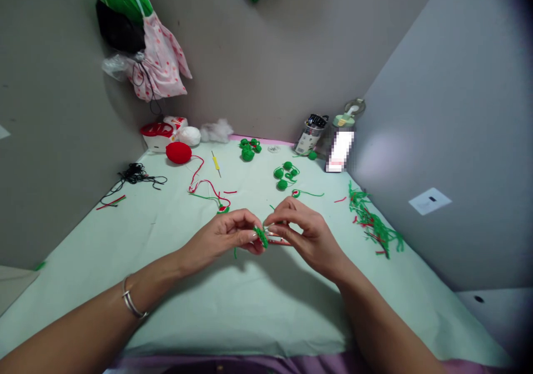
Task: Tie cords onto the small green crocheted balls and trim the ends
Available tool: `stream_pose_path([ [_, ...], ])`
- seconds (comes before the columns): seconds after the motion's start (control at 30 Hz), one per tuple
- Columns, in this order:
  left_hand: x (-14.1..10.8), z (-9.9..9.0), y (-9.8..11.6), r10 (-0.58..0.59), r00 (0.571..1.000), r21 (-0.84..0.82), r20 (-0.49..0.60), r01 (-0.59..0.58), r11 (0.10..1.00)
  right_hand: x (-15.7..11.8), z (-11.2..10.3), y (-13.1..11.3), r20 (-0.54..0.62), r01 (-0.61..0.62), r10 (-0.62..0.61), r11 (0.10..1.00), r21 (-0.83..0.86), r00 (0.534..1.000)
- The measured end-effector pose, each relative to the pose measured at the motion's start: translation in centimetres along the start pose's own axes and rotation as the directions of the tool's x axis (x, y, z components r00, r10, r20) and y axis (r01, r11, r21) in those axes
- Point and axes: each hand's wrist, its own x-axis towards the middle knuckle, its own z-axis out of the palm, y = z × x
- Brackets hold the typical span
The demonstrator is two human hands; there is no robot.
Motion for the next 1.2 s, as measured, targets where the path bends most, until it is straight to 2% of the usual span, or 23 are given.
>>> stream_pose_path([
  [0.13,0.0,0.1,0.0,0.000,1.000,-0.025,-0.010,0.000,1.000,0.0,0.2,0.4,-0.044,0.025,-0.026,1.000,-0.017,0.999],
  [0.3,-0.1,0.1,0.1,-0.001,1.000,-0.030,-0.009,0.001,1.000,-0.2,0.0,0.5,0.029,0.035,-0.035,0.999,0.018,0.999],
  [0.47,-0.2,-0.1,0.4,0.029,1.000,-0.014,0.005,-0.029,0.999,-0.3,-1.4,0.2,0.113,0.061,-0.062,0.998,0.014,0.992],
  [0.67,-0.1,-0.1,0.7,0.046,0.999,0.013,-0.004,-0.046,0.999,-0.2,-2.5,0.1,0.047,0.098,-0.097,0.995,-0.029,0.994],
  [0.87,-0.2,-0.1,0.7,0.054,0.999,0.034,0.001,-0.054,0.998,-0.2,-2.3,-0.2,0.083,0.146,-0.141,0.987,-0.063,0.987],
  [1.2,-0.3,-0.1,0.7,0.056,0.998,0.062,0.007,-0.056,0.997,-0.3,-2.2,-0.1,0.094,0.147,-0.141,0.988,-0.056,0.985],
])
